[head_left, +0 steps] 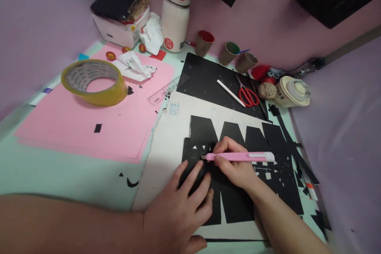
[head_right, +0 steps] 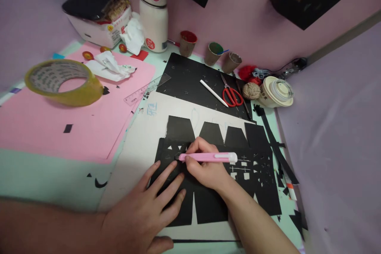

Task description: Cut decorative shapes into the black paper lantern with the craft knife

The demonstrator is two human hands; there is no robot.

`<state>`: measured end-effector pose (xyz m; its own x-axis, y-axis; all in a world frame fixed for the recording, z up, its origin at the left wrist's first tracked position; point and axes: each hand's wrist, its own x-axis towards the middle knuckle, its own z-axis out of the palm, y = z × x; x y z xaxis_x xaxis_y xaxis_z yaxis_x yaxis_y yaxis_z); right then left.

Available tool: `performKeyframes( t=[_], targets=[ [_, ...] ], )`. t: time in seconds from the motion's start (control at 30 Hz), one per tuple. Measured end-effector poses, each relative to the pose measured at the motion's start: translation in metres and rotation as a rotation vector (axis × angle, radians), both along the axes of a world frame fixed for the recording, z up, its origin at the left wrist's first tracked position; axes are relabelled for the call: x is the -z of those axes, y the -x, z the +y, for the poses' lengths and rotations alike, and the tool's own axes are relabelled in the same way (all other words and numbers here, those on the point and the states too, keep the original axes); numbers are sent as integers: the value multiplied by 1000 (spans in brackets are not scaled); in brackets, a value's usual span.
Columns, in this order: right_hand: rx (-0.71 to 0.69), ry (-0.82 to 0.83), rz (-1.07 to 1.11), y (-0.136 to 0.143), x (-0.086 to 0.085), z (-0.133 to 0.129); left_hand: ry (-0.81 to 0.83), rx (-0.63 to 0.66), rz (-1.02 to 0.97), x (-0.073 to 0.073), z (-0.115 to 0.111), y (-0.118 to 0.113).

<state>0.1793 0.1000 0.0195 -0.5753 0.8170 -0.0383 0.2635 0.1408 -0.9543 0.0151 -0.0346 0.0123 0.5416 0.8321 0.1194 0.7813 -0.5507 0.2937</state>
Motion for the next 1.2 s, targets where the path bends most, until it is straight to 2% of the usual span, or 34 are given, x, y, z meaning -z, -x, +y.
performKeyframes(
  t=[0.43, 0.77, 0.9, 1.2],
  targets=[
    [-7, -11, -61, 1, 0, 0, -9, -10, -1, 1, -1, -1],
    [53, 39, -85, 8, -4, -1, -15, -1, -5, 2, -1, -1],
    [101, 50, -37, 10, -2, -3, -25, 1, -3, 2, 0, -1],
    [85, 79, 62, 11, 1, -4, -37, -4, -15, 3, 0, -1]
  ],
)
